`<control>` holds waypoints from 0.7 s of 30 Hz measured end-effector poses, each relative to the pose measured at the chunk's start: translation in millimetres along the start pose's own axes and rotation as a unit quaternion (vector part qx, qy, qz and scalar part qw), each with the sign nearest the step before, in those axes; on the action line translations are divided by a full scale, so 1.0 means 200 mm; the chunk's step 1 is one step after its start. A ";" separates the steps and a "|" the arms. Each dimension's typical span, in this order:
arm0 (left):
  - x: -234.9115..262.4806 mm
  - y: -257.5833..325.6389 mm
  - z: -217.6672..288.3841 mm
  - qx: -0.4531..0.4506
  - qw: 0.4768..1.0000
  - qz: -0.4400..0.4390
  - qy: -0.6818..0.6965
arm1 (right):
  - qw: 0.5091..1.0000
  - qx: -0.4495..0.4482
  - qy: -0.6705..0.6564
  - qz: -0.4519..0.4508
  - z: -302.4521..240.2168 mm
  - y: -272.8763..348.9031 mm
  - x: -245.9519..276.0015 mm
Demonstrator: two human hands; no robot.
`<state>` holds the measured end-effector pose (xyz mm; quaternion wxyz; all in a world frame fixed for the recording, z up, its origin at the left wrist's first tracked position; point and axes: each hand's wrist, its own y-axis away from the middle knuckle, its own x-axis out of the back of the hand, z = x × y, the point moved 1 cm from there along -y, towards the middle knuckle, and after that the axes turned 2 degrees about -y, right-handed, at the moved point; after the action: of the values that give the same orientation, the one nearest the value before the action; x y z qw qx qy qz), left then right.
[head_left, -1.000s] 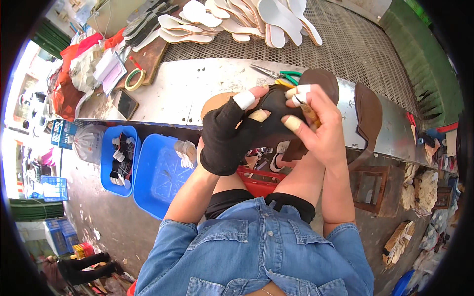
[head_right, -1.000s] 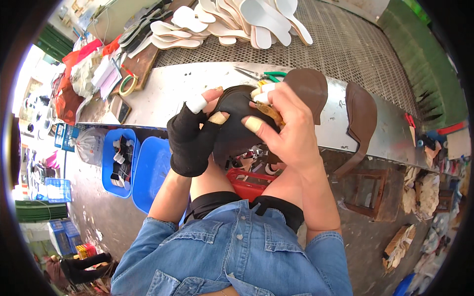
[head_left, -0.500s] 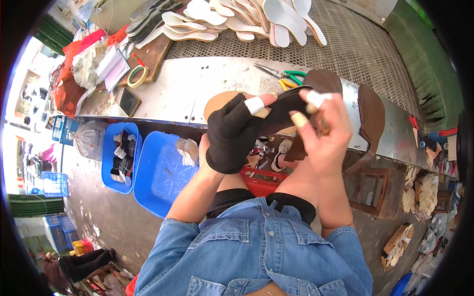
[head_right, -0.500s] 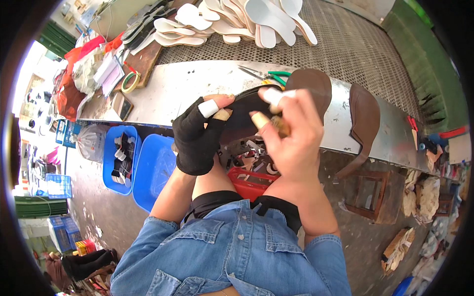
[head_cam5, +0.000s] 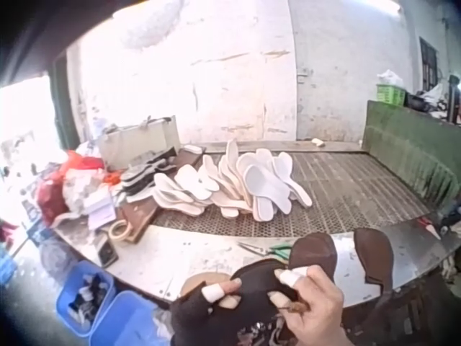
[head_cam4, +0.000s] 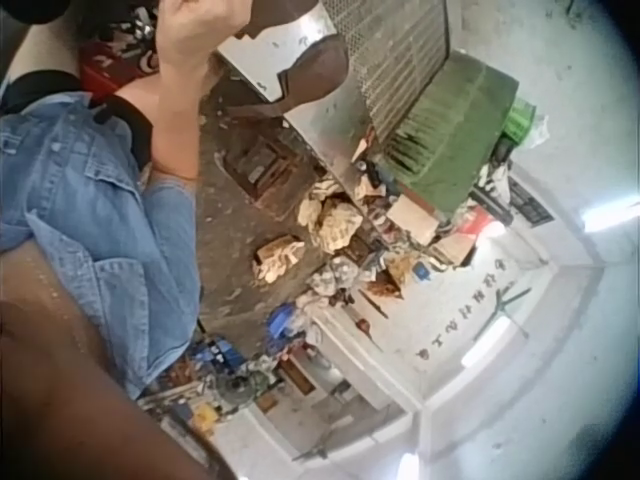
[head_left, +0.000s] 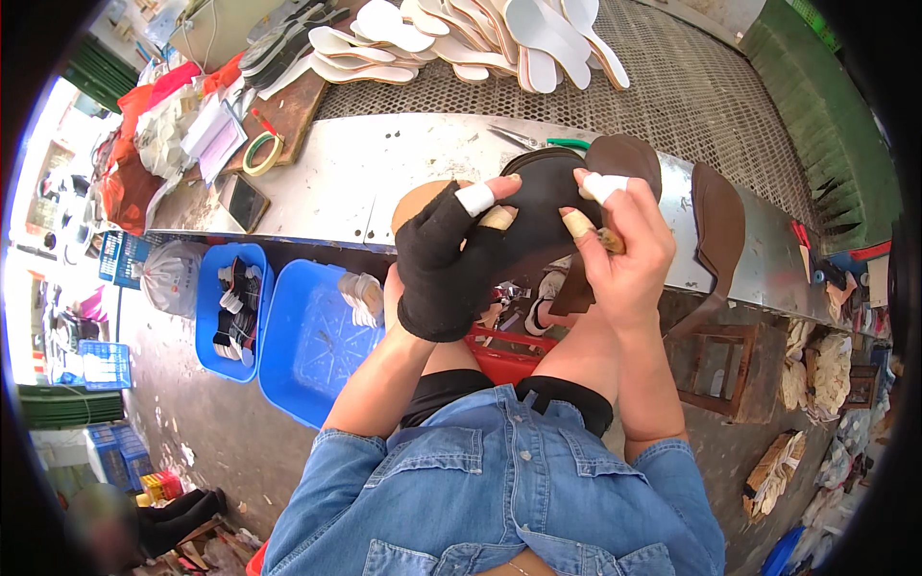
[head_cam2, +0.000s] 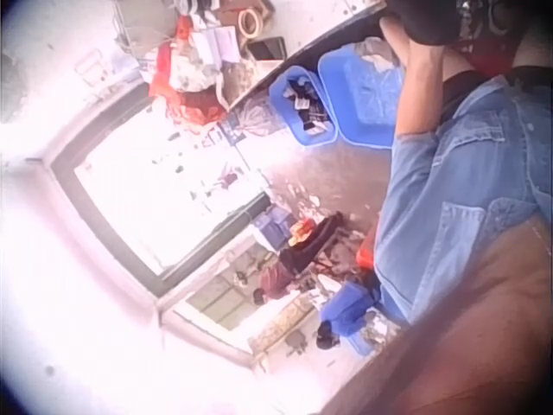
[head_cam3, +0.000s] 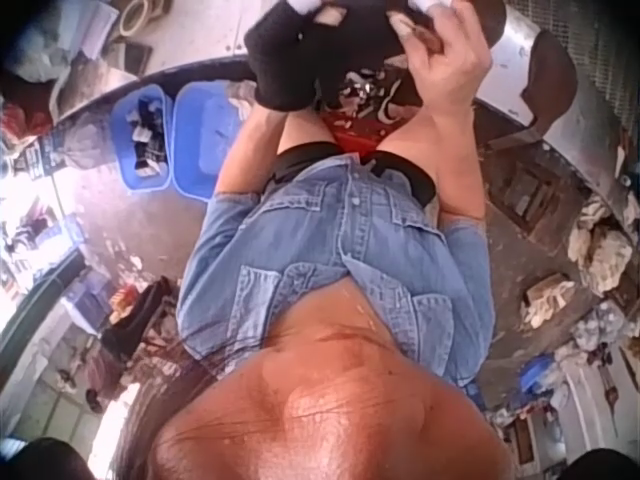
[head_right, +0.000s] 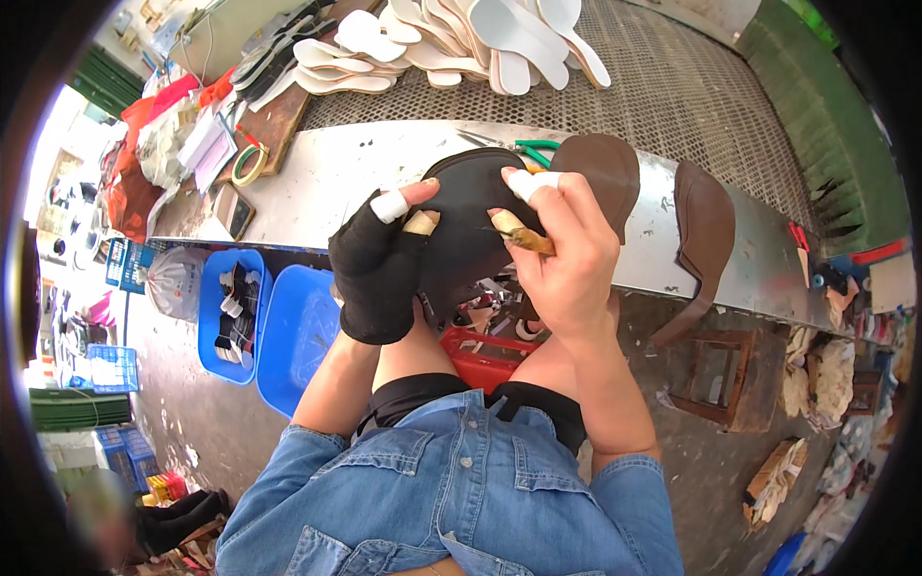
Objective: Applying adhesive and assembling various shoe components at a manufacturing workbench.
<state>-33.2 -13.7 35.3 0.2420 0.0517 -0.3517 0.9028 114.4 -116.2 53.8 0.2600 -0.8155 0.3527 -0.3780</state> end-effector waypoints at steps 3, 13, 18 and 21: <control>-0.02 0.02 -0.01 0.045 0.999 0.020 0.018 | 0.978 -0.145 -0.144 -0.034 0.02 0.01 0.00; -0.06 0.04 -0.06 0.061 0.994 0.054 0.078 | 0.938 -0.293 -0.177 -0.053 0.08 0.04 -0.02; -0.06 0.05 -0.06 0.072 0.993 0.058 0.079 | 0.940 -0.263 -0.211 -0.058 0.09 0.06 -0.06; -0.05 0.03 -0.06 0.032 0.997 0.058 0.040 | 0.941 -0.230 -0.242 -0.052 0.10 0.06 -0.06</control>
<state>-27.1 -14.0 20.2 0.2018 0.0025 -0.3152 0.9273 119.8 -110.9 27.9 0.1230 -0.9372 0.3134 -0.0905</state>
